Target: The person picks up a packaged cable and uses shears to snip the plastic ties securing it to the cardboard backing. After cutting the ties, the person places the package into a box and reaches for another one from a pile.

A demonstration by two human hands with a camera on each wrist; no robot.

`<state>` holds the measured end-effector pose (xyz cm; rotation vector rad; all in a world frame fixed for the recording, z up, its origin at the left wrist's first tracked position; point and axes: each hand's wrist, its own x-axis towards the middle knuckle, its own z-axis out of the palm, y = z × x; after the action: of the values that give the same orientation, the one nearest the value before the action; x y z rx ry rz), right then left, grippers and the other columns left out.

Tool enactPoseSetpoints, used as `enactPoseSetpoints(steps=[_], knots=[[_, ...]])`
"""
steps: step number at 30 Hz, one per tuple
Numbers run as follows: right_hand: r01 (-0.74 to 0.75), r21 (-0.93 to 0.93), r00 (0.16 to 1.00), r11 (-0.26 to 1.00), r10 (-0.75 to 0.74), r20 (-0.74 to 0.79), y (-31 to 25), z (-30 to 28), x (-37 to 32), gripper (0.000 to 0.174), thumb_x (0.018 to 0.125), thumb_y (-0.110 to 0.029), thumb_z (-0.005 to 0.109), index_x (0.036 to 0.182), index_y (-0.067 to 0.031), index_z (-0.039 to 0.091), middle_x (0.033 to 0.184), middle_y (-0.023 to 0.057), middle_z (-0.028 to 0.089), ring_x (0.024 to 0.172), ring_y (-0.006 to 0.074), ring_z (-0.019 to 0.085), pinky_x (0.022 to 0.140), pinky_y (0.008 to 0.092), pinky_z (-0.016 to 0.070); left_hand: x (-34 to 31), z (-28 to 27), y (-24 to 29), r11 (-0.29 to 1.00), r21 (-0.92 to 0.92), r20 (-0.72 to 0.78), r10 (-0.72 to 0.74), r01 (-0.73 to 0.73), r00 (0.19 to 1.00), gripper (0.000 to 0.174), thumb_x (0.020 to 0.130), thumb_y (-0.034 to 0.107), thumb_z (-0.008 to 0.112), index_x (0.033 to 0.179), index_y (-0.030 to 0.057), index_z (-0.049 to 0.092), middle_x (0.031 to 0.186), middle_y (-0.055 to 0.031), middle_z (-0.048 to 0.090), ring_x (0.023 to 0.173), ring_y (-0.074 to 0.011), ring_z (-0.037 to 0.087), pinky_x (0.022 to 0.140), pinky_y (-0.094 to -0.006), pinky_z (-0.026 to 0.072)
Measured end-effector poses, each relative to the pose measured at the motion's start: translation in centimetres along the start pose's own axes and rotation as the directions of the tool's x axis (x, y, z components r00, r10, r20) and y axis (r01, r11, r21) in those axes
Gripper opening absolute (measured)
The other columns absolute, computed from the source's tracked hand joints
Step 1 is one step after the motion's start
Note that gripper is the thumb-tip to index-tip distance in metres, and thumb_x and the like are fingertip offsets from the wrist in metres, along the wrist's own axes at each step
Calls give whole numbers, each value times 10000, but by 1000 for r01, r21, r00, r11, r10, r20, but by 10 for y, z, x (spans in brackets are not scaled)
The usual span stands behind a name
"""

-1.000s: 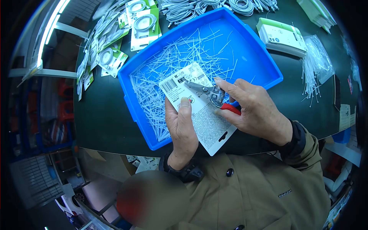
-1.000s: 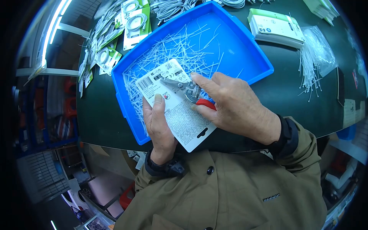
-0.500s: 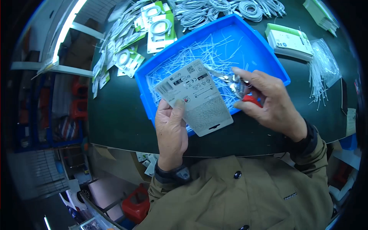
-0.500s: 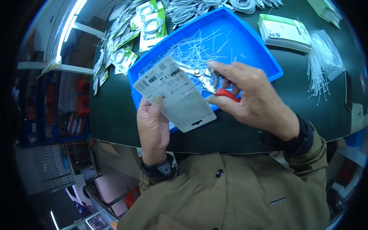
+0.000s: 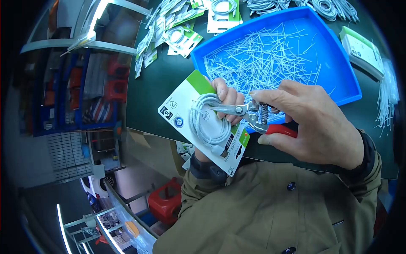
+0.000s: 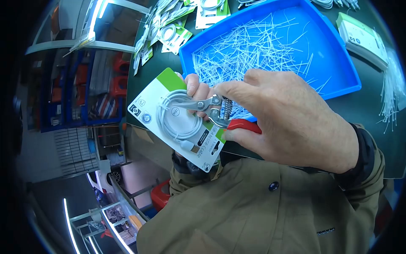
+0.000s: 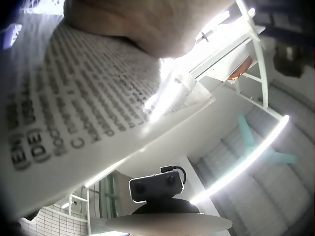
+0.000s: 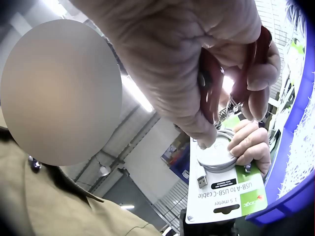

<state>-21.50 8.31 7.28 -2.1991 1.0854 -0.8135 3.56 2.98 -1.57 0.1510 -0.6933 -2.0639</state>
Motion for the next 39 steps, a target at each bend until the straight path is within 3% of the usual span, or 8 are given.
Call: enactPoseSetpoints(steps=[4,8,17,23,28,31,37,39], knots=[[15,0,1000,1000,-15,-12,1,4,-3,657,738,-197,940,1327,-58,685,898,111,645,736,288,639,650,409,509,-4,21,0,998,-33,-161,-50,45,986,453,1185,479,374,1027,99,564,724,8,521,675,-133,499,615,-282,456],[4,-15,999,1000,-4,-35,1,5,-6,661,734,-203,944,1326,-68,682,889,105,636,748,285,637,651,413,502,1,6,-1,997,38,0,-73,73,997,419,1163,488,451,1032,105,560,732,10,527,683,-129,504,618,-287,461],[39,19,999,999,-39,-16,-2,2,-8,663,719,-201,945,1314,-69,684,873,103,596,752,292,609,645,421,479,-5,22,-2,991,123,-102,-34,47,994,405,1151,481,494,1023,103,562,719,21,504,660,-116,500,618,-285,478],[20,13,1000,1000,-20,-5,-6,1,-9,671,712,-187,947,1318,-64,686,889,103,599,788,296,616,670,426,487,-1,27,3,974,186,-40,-126,132,991,429,1151,502,488,995,107,551,705,27,479,638,-112,479,628,-281,469],[12,-55,1000,998,-11,16,-10,-10,-15,683,715,-172,944,1339,-64,688,918,117,618,797,309,639,672,416,507,-5,21,-7,978,201,-98,-43,62,994,408,1127,496,556,991,112,544,706,40,477,669,-102,446,633,-277,395],[19,-55,1000,998,-18,18,-10,-12,-16,680,720,-167,941,1343,-65,690,926,125,627,788,311,647,662,413,513,-3,18,-5,965,257,-35,-54,61,998,373,1109,464,607,1003,113,542,709,49,476,686,-97,422,636,-275,348],[18,-47,999,999,-16,28,-5,-12,-15,620,751,-124,911,1329,-65,693,904,125,632,784,317,661,662,422,518,-4,14,-4,964,260,-36,-50,58,998,353,1102,433,622,1030,93,561,701,26,502,646,-121,493,625,-295,445],[-19,-63,997,998,24,72,-6,-18,-14,596,761,-103,899,1316,-57,686,920,132,648,802,326,677,677,429,527,-3,2,-7,990,116,1,-75,75,997,349,1112,429,600,1063,84,576,705,17,511,632,-135,512,623,-306,469]])
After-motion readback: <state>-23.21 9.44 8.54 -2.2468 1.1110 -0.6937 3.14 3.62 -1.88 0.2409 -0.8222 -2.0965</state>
